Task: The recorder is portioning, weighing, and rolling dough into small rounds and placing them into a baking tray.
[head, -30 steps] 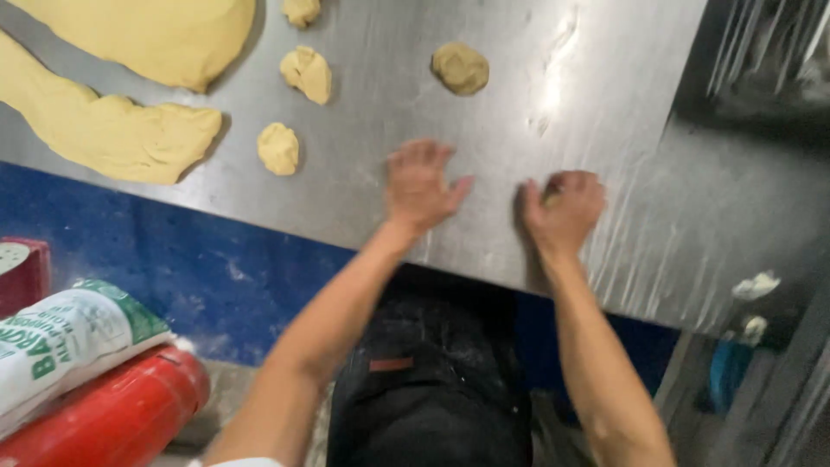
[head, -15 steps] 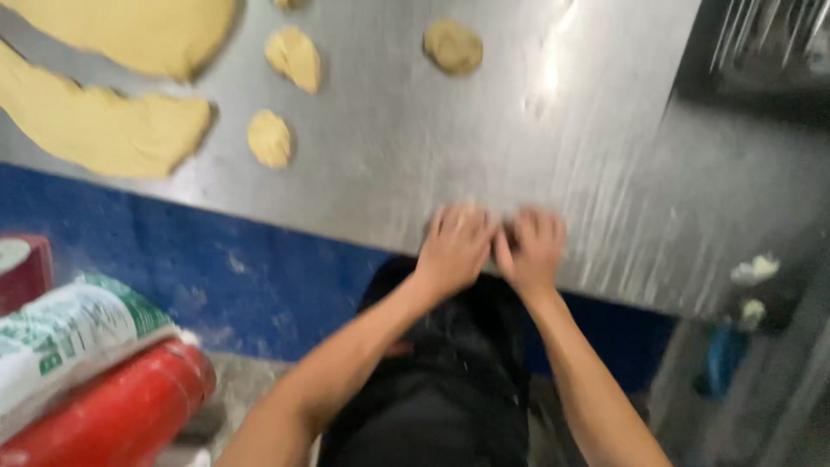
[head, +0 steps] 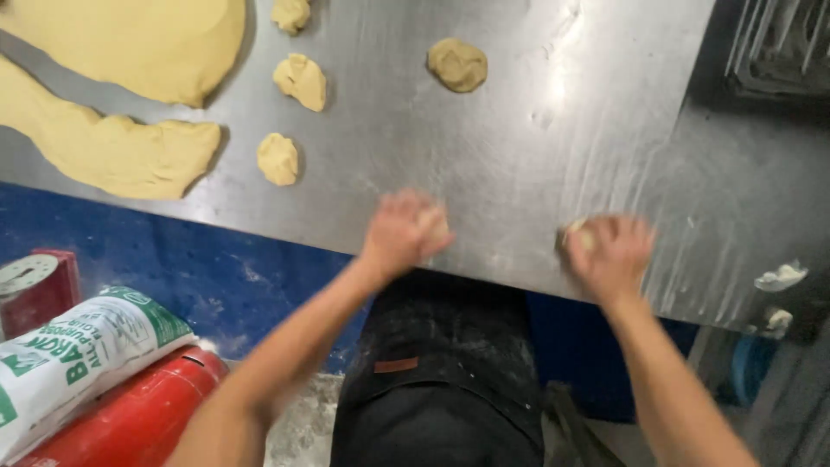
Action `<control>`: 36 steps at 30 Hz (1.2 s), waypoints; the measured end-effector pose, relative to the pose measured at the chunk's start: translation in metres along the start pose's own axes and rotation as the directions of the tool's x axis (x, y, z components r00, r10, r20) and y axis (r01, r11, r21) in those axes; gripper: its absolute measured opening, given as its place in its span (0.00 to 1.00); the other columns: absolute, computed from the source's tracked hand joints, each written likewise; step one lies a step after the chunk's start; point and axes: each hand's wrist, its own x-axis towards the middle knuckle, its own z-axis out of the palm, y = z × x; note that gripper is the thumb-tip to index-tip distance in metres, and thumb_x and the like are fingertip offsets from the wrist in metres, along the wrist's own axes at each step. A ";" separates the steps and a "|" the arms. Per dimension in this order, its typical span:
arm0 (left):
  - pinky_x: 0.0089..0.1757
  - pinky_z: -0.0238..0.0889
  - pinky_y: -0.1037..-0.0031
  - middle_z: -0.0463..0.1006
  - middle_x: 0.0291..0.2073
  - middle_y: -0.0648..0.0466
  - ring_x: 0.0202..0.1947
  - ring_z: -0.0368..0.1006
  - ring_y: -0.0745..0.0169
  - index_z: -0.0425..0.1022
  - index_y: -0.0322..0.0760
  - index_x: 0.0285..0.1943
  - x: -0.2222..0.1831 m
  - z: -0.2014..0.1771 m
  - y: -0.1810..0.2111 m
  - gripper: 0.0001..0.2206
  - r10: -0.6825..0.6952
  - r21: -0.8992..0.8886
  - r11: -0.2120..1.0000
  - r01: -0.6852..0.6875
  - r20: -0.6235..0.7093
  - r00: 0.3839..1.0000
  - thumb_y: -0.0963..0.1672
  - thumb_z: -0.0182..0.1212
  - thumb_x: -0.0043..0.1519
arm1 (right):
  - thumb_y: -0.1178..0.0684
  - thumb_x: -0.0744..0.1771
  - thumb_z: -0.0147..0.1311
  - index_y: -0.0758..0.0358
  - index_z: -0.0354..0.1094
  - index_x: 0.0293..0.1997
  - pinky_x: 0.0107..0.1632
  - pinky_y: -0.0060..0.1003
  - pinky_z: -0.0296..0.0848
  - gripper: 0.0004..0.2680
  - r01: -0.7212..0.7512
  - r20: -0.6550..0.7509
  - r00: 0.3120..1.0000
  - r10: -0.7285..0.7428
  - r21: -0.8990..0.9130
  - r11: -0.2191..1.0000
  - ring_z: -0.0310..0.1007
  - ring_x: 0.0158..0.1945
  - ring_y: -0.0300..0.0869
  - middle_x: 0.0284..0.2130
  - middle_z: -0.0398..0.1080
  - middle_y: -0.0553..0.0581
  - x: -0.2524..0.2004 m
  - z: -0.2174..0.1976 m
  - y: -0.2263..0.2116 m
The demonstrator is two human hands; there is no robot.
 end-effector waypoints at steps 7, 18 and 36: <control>0.57 0.59 0.54 0.73 0.54 0.50 0.58 0.66 0.46 0.78 0.43 0.55 -0.001 0.043 0.071 0.18 -0.216 -0.021 0.976 0.215 -0.077 0.973 0.50 0.68 0.58 | 0.51 0.67 0.60 0.61 0.72 0.40 0.58 0.51 0.64 0.06 -0.158 -0.129 0.975 0.179 0.156 0.975 0.67 0.52 0.56 0.44 0.71 0.61 0.004 0.032 -0.063; 0.57 0.62 0.53 0.74 0.56 0.48 0.58 0.68 0.45 0.77 0.40 0.57 0.039 0.056 0.050 0.16 -0.243 0.012 0.969 0.246 -0.130 0.961 0.48 0.65 0.63 | 0.52 0.67 0.61 0.62 0.70 0.40 0.56 0.54 0.65 0.06 -0.239 -0.235 0.934 0.269 0.147 0.960 0.68 0.50 0.57 0.41 0.71 0.61 0.047 0.046 -0.052; 0.47 0.61 0.52 0.75 0.45 0.46 0.49 0.69 0.44 0.80 0.39 0.47 0.061 0.041 0.023 0.15 -0.063 -0.030 0.998 0.062 -0.036 0.997 0.51 0.64 0.58 | 0.53 0.62 0.62 0.62 0.73 0.34 0.52 0.59 0.60 0.05 -0.273 -0.028 0.961 0.274 0.017 0.962 0.68 0.45 0.62 0.36 0.69 0.67 0.035 0.001 0.000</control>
